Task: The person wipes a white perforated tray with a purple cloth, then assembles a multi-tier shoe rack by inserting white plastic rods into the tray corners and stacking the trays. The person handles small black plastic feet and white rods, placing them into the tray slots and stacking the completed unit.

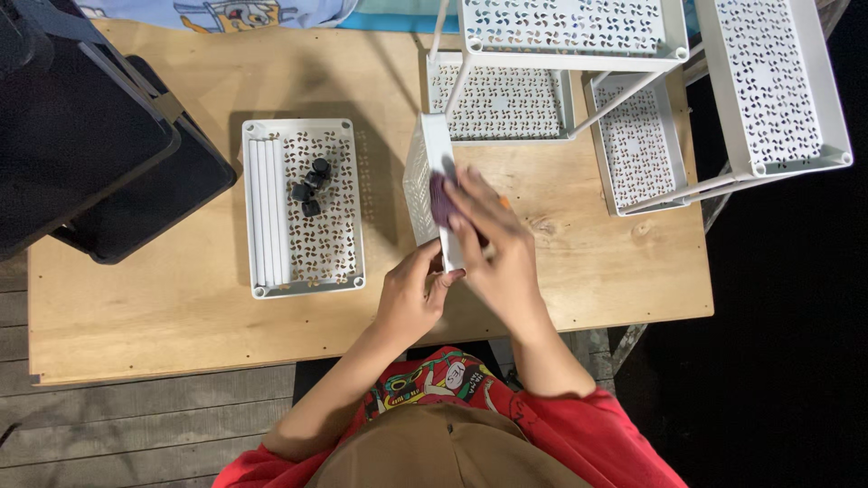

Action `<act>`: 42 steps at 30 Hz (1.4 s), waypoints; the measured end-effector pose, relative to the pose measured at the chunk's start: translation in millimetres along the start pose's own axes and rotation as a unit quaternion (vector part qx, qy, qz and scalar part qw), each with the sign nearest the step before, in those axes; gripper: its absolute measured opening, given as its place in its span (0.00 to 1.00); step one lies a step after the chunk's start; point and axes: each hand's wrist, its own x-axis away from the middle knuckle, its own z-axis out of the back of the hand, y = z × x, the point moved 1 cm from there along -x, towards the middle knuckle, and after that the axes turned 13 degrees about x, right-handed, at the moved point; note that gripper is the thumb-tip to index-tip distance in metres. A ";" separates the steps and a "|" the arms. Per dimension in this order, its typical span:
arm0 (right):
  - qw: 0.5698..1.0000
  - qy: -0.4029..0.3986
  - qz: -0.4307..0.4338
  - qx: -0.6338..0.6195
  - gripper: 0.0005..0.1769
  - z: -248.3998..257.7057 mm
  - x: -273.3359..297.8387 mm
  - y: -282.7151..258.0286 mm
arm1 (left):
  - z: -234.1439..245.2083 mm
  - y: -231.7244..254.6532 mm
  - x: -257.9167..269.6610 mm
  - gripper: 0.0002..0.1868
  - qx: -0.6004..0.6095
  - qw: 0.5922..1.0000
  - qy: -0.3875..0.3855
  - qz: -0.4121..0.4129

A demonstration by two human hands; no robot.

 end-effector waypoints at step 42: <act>0.984 -0.029 -0.048 -0.169 0.10 -29.5 -92.5 28.4 | 30.4 9.8 -38.2 0.23 0.252 0.948 -0.133 0.139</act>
